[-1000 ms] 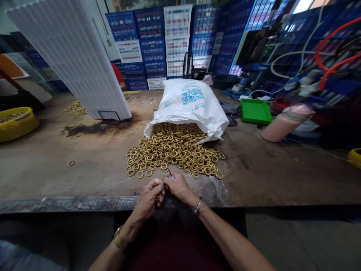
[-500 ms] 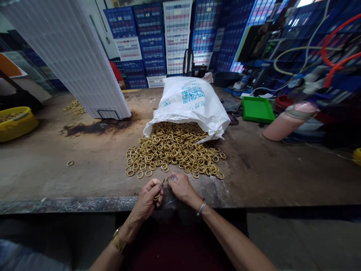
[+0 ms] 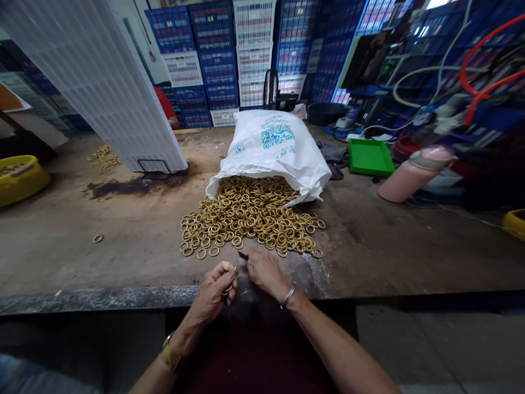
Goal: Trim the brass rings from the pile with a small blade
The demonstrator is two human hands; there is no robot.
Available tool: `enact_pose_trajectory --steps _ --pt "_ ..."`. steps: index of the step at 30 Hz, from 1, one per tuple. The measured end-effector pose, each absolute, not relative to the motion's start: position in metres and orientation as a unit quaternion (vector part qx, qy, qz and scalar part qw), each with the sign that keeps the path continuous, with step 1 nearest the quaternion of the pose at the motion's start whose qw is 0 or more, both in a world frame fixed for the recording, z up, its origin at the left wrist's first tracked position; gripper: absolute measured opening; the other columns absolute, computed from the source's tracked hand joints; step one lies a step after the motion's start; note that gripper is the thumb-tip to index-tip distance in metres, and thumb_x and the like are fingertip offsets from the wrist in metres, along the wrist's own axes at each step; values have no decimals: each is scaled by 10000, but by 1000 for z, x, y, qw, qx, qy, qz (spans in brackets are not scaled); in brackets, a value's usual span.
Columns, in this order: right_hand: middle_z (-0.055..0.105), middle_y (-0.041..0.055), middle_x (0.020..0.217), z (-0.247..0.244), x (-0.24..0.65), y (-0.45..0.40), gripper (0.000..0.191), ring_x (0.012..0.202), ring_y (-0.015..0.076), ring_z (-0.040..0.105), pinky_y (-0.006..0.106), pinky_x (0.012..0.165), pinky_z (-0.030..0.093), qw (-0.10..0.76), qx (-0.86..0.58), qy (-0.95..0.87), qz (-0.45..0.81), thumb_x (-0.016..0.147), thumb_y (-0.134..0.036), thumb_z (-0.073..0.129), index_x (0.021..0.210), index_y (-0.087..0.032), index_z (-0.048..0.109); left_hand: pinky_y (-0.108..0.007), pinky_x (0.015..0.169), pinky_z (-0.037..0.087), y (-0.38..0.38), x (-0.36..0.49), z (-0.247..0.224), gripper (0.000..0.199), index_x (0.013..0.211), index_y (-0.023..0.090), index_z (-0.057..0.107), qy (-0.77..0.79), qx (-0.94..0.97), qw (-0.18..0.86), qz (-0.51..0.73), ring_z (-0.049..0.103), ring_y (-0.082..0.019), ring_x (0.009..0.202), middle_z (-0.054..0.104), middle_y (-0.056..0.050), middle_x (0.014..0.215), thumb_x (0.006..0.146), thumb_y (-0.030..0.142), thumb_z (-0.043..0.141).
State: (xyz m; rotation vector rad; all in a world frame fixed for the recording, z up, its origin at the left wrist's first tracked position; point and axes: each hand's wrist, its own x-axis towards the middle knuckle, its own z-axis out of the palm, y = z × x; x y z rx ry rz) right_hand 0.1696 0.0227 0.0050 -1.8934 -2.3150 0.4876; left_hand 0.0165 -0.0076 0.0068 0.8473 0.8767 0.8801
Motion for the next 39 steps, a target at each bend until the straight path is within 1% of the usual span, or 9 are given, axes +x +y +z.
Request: enact_pose_trajectory --steps 4,9,12,16,20,25,31,35,39 --pt "655 47 782 2 178 38 240 705 153 589 228 580 309 74 -651 -745 125 791 -207 398 961 -193 565 -168 390 307 -11 18 10 261 752 173 458 358 328 776 403 414 -44 415 511 35 602 724 398 587" --pt "650 51 777 1 161 52 247 688 156 595 230 569 308 132 -673 -719 114 857 -342 370 967 -193 533 -177 400 305 -8 15 8 291 715 150 457 358 255 793 423 431 -42 459 586 -33 776 681 375 639" --pt "653 78 784 2 148 59 282 708 182 604 244 569 310 112 -695 -701 109 845 -408 393 943 -181 527 -177 398 293 -6 10 7 275 703 150 446 365 240 791 428 432 -43 462 597 -40 794 682 342 642" --pt "650 95 789 1 142 66 201 724 198 607 253 572 307 80 -714 -688 104 823 -322 435 923 -172 522 -173 403 286 -6 8 6 243 717 158 433 352 224 797 437 436 -44 469 585 -28 778 693 297 631" --pt "646 74 763 -2 145 66 151 678 177 593 248 546 270 96 -705 -695 100 788 -263 456 892 -178 526 -159 413 288 -4 8 5 254 771 170 445 339 208 811 429 449 -46 486 562 -1 737 652 232 661" --pt "606 29 670 -5 154 64 124 589 128 525 230 531 248 177 -682 -700 118 768 -224 445 843 -180 534 -148 406 290 -1 8 3 291 760 178 444 344 195 811 432 487 -62 537 527 21 702 606 192 691" --pt "511 -27 578 -12 168 59 72 524 94 427 199 527 290 310 -649 -668 192 706 -202 450 684 -182 515 -144 395 305 1 11 5 337 830 187 484 365 202 795 440 489 -54 521 493 46 677 588 218 717" --pt "483 -43 577 -10 171 45 49 537 90 426 190 537 331 362 -615 -655 250 687 -211 471 681 -184 512 -147 390 330 3 13 8 426 983 189 512 381 201 791 434 506 -56 515 506 41 697 601 200 698" --pt "513 -34 624 0 170 30 78 581 92 458 192 565 369 389 -575 -649 311 711 -237 482 713 -181 537 -149 380 338 5 14 8 359 931 150 544 388 195 792 429 532 -73 509 529 26 657 598 175 679"
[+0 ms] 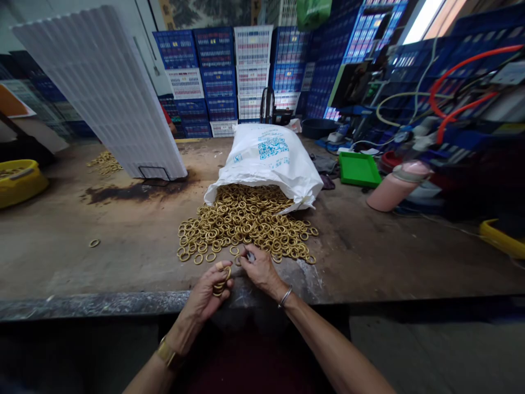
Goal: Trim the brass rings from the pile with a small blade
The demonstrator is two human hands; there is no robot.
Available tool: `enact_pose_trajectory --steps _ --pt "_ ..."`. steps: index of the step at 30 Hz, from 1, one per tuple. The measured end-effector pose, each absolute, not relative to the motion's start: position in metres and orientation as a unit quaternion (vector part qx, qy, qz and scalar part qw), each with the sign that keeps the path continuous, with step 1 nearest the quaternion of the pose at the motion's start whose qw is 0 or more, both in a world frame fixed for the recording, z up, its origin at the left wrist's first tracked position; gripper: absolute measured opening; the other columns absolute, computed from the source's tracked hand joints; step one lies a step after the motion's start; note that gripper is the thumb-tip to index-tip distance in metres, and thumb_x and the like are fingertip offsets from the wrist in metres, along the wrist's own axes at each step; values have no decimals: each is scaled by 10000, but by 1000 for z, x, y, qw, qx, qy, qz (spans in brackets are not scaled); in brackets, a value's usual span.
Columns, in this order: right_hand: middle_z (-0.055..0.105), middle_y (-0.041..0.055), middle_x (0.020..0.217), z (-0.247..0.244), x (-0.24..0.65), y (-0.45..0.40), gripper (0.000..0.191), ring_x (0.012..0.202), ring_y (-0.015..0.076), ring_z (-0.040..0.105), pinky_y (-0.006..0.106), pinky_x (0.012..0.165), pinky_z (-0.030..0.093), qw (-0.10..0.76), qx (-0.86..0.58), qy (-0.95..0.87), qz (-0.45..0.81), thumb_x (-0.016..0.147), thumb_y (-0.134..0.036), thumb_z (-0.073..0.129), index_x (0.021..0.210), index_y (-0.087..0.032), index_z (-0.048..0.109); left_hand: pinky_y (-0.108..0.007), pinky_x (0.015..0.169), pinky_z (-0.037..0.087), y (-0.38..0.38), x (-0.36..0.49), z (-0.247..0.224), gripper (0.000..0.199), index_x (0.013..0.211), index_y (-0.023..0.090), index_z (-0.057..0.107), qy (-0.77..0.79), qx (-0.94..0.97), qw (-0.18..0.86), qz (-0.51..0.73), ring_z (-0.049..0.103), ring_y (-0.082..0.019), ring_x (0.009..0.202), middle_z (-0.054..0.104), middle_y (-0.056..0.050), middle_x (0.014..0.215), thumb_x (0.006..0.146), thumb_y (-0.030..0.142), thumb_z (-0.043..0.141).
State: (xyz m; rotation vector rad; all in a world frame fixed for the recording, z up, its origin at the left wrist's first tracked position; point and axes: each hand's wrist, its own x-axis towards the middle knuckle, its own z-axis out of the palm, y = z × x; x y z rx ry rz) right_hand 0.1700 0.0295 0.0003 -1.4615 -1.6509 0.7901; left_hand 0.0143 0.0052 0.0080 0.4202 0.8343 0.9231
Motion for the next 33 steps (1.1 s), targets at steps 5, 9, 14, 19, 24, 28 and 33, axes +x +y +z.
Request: enact_pose_trajectory --steps 5,9,14,19,24,28,33 --pt "548 -16 671 5 169 20 106 621 101 486 204 593 388 397 -532 -668 337 736 -225 483 755 -172 573 -149 382 362 7 17 5 248 842 147 553 385 170 795 438 577 -100 552 565 14 650 642 241 667" --pt "576 1 696 8 168 17 111 647 113 505 220 615 393 387 -521 -682 337 742 -218 489 752 -171 589 -147 380 370 7 19 5 232 796 147 545 387 172 796 433 576 -98 541 587 8 665 663 296 664" --pt "580 6 699 13 165 16 102 657 119 507 227 626 389 393 -516 -686 330 739 -220 504 732 -173 596 -136 373 362 7 19 6 228 779 146 535 390 167 799 426 557 -83 517 565 22 626 651 272 676" --pt "554 3 680 9 163 16 116 659 119 496 221 621 380 398 -503 -692 332 759 -245 500 714 -177 582 -142 378 365 7 19 4 267 834 144 543 371 153 819 409 522 -65 495 542 25 642 654 290 677" --pt "534 -5 688 10 160 15 119 643 110 476 209 596 365 387 -513 -681 352 763 -262 493 728 -177 569 -142 385 337 5 21 3 272 776 145 525 364 157 819 414 481 -49 473 501 40 616 629 295 698" --pt "469 -33 605 14 158 15 137 566 93 416 198 537 330 363 -546 -661 366 761 -271 470 696 -173 540 -156 393 340 2 23 2 269 730 148 515 389 226 772 449 468 -56 471 482 48 582 633 329 688" --pt "400 -52 536 12 156 18 153 513 78 356 182 469 281 339 -562 -628 417 727 -283 474 629 -169 502 -165 399 345 -1 23 2 272 740 150 529 413 291 725 467 456 -62 471 476 45 571 656 373 659"
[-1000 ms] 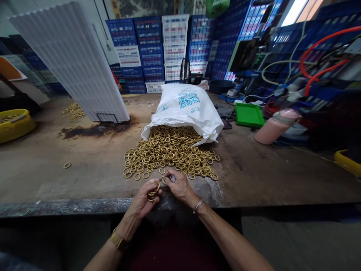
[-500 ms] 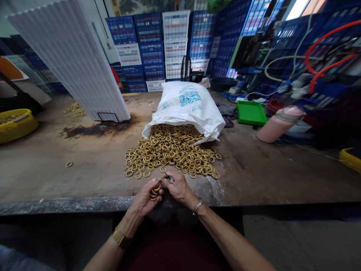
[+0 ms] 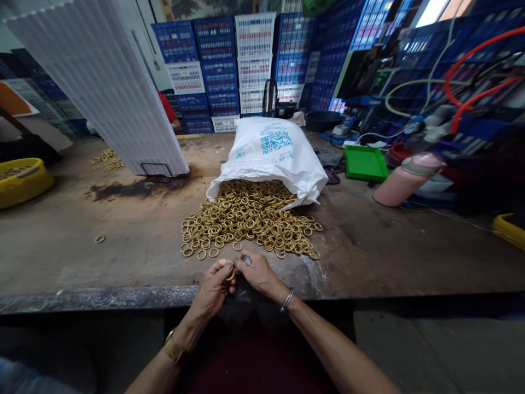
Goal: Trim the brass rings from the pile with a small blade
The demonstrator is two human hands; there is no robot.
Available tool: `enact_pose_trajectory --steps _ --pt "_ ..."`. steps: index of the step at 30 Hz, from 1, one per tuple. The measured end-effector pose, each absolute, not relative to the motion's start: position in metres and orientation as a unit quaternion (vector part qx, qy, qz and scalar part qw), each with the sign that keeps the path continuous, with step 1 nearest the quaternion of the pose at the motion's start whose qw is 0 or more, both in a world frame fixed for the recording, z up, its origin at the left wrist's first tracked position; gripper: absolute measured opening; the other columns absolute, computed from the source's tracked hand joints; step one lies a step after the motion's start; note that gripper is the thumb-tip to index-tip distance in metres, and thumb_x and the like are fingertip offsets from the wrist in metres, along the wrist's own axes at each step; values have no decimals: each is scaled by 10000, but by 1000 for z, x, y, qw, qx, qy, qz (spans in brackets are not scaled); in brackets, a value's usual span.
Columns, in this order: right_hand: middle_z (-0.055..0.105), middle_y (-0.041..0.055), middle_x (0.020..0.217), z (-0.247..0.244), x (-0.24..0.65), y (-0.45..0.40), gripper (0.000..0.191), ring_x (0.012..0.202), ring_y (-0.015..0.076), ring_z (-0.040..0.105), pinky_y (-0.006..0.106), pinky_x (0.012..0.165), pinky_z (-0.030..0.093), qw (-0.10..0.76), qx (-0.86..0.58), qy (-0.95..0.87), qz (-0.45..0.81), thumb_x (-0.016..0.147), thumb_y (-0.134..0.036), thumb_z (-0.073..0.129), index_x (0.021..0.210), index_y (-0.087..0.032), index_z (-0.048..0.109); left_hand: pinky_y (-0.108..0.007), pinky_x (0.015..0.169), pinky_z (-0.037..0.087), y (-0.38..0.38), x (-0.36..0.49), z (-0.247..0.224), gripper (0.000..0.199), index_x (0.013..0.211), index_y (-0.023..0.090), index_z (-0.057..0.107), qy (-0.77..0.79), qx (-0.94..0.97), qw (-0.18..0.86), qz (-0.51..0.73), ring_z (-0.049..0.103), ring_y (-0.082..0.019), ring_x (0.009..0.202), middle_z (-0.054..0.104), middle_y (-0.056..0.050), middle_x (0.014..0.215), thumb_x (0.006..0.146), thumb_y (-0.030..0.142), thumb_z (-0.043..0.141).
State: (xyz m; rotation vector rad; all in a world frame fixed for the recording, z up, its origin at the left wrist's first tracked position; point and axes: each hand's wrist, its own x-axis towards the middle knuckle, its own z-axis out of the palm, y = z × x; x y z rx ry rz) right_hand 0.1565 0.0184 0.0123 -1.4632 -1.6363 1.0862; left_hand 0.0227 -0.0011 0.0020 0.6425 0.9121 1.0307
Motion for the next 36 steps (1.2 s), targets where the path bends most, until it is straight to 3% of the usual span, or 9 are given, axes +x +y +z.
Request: enact_pose_trajectory --steps 7,18,25,32,36 --pt "446 -64 511 1 155 22 123 392 54 318 175 377 243 351 -560 -511 550 700 -302 463 691 -180 470 -164 394 328 0 19 5 309 767 148 522 393 284 760 433 446 -55 475 509 20 652 637 386 670" --pt "407 -60 513 2 155 23 97 479 66 341 177 449 275 369 -563 -565 478 666 -246 489 637 -162 530 -151 378 289 -1 20 4 300 710 153 450 386 263 781 414 406 -44 446 423 48 584 655 362 658" --pt "466 -43 534 -4 158 24 127 492 82 400 182 466 306 362 -584 -571 450 712 -255 458 685 -161 539 -159 386 275 -1 19 6 315 766 140 505 380 247 790 414 408 -46 438 436 50 563 626 360 680" --pt "527 -2 569 2 161 11 148 517 97 419 208 506 264 231 -555 -758 253 730 -162 412 668 -166 546 -162 392 294 -1 20 2 286 792 141 511 370 243 779 443 418 -51 459 459 38 595 655 344 659" --pt "577 19 627 -1 161 8 151 549 108 460 215 516 247 174 -550 -790 208 712 -127 408 715 -166 554 -161 392 305 -3 21 3 265 750 140 501 374 263 763 457 405 -49 457 451 36 586 677 355 638"
